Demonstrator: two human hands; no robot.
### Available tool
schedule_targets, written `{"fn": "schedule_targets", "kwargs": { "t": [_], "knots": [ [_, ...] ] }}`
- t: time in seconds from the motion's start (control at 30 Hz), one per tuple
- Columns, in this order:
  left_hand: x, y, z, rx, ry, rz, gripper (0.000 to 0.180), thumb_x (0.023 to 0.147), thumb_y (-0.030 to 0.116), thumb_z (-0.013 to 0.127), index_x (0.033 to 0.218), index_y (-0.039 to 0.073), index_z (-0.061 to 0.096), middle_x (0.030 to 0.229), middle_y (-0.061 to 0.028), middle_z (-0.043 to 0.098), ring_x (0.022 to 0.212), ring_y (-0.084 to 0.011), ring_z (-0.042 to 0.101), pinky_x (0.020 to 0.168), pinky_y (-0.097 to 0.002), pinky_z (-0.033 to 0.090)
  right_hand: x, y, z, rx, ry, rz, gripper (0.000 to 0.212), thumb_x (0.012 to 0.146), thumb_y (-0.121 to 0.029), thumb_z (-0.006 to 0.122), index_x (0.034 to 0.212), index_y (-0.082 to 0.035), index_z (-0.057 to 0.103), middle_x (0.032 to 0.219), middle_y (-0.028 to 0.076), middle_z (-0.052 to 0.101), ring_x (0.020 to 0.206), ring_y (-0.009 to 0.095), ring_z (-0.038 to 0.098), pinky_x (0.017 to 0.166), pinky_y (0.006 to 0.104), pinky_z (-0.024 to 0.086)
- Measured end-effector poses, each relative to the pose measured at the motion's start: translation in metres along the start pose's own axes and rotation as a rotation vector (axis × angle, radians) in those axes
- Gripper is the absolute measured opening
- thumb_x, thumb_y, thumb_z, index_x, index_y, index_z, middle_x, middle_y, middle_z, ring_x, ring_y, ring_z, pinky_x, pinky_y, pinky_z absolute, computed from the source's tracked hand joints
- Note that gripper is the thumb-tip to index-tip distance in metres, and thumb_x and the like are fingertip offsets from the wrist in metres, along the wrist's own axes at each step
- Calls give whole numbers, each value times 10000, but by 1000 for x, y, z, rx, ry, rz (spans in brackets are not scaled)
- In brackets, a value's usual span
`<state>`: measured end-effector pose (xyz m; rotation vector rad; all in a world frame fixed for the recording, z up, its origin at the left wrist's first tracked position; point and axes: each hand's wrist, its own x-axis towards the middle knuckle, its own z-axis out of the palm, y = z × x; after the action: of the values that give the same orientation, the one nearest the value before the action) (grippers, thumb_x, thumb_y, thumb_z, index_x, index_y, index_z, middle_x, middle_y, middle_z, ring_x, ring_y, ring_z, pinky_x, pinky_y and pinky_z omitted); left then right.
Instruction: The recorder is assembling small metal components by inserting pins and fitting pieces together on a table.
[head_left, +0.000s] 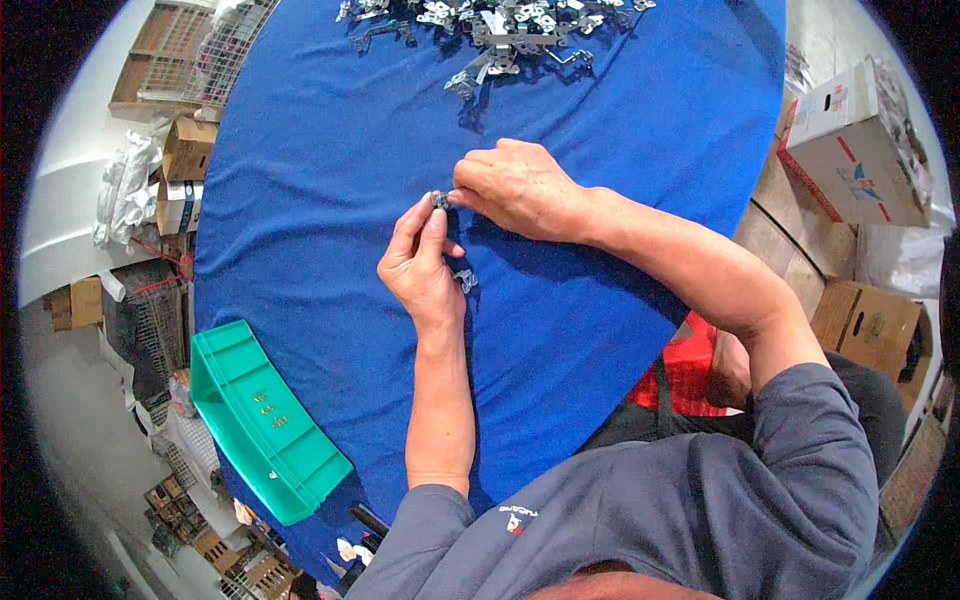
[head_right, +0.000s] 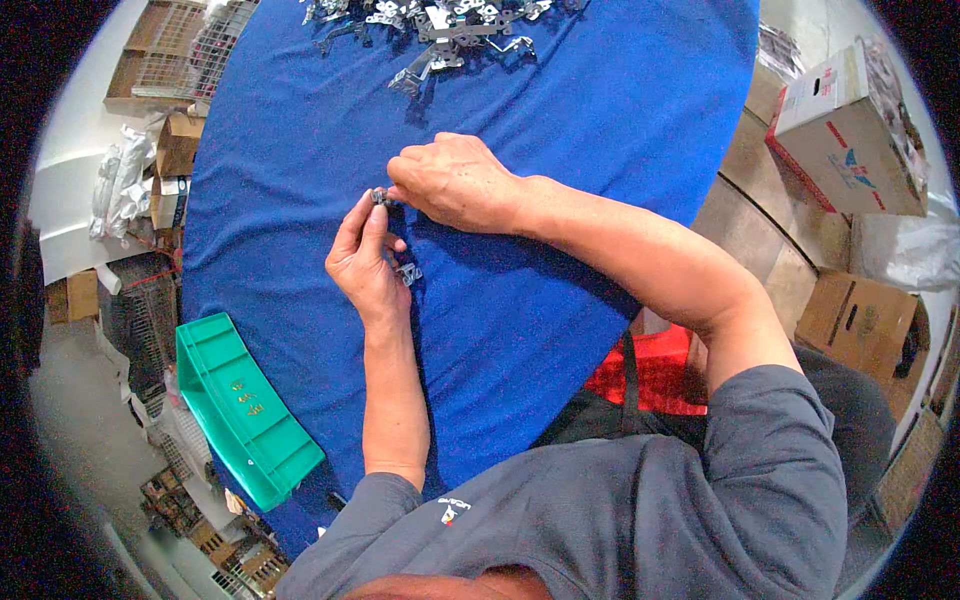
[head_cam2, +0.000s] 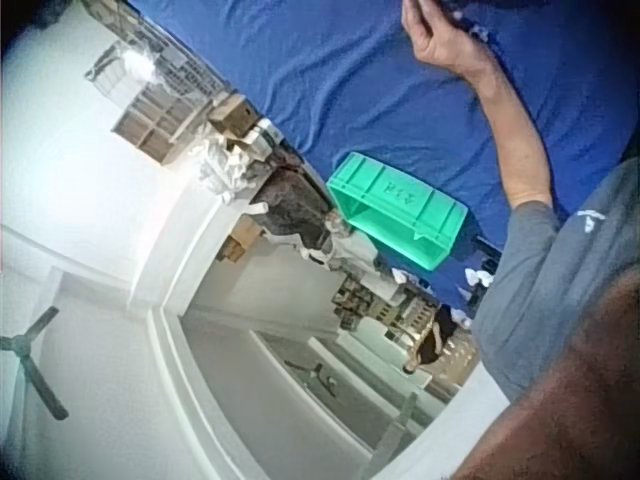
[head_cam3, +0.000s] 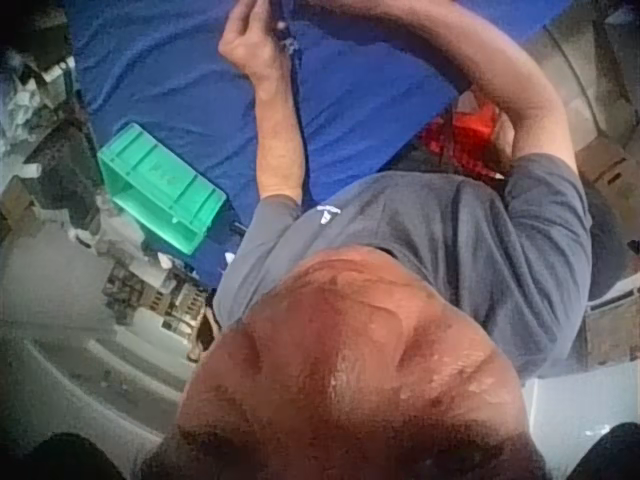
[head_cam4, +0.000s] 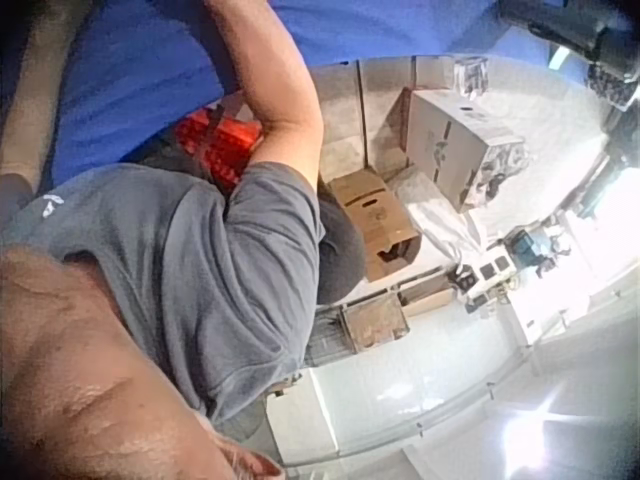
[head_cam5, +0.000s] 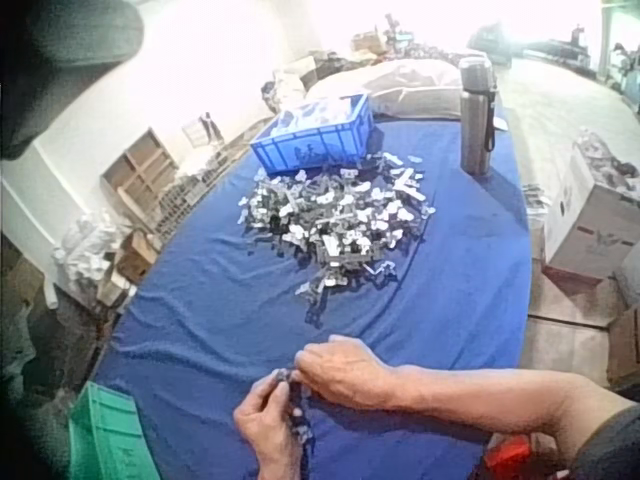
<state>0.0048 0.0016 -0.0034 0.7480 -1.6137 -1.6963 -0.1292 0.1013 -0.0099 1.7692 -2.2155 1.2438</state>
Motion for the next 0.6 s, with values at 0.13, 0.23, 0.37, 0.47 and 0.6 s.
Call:
{"fn": "schedule_targets", "kwargs": {
  "t": [0.13, 0.23, 0.37, 0.47, 0.6],
  "knots": [
    [1, -2, -2, -28, -4, -5, 215, 874, 15, 661, 1083, -33, 677, 932, -83, 708, 572, -63, 554, 462, -189, 429, 0, 0, -3, -43, 21, -89, 173, 874, -242, 597, 811, -86, 556, 762, 71, 592, 729, 274, 608, 647, 397, 446],
    [0, 1, -2, -8, -11, -55, 228, 869, 25, 670, 1089, -33, 674, 890, -79, 705, 532, -59, 526, 441, -186, 393, 0, 0, -5, -109, 46, -176, 109, 828, -207, 596, 823, -105, 558, 757, 45, 577, 743, 225, 599, 672, 364, 431],
    [1, 2, -5, -25, -7, -56, 240, 864, 35, 677, 1094, -33, 672, 837, -68, 695, 502, -56, 502, 425, -178, 362, 3, -2, -7, -130, 63, -238, 72, 799, -185, 570, 824, -119, 556, 751, 21, 551, 737, 192, 580, 688, 348, 420],
    [0, 0, -3, -20, -1, -65, 235, 864, 30, 675, 1091, -32, 674, 828, -64, 693, 499, -55, 501, 424, -178, 365, 2, 2, -4, -110, 51, -197, 68, 800, -184, 569, 821, -121, 552, 752, 17, 542, 735, 191, 576, 687, 351, 417],
    [-1, 1, -3, -24, 28, -52, 229, 863, 19, 671, 1087, -28, 676, 835, -67, 696, 499, -53, 502, 427, -180, 373, 0, -3, -1, -156, 62, -214, 69, 794, -181, 575, 825, -123, 551, 746, 15, 539, 733, 195, 573, 689, 351, 414]
  ]
}}
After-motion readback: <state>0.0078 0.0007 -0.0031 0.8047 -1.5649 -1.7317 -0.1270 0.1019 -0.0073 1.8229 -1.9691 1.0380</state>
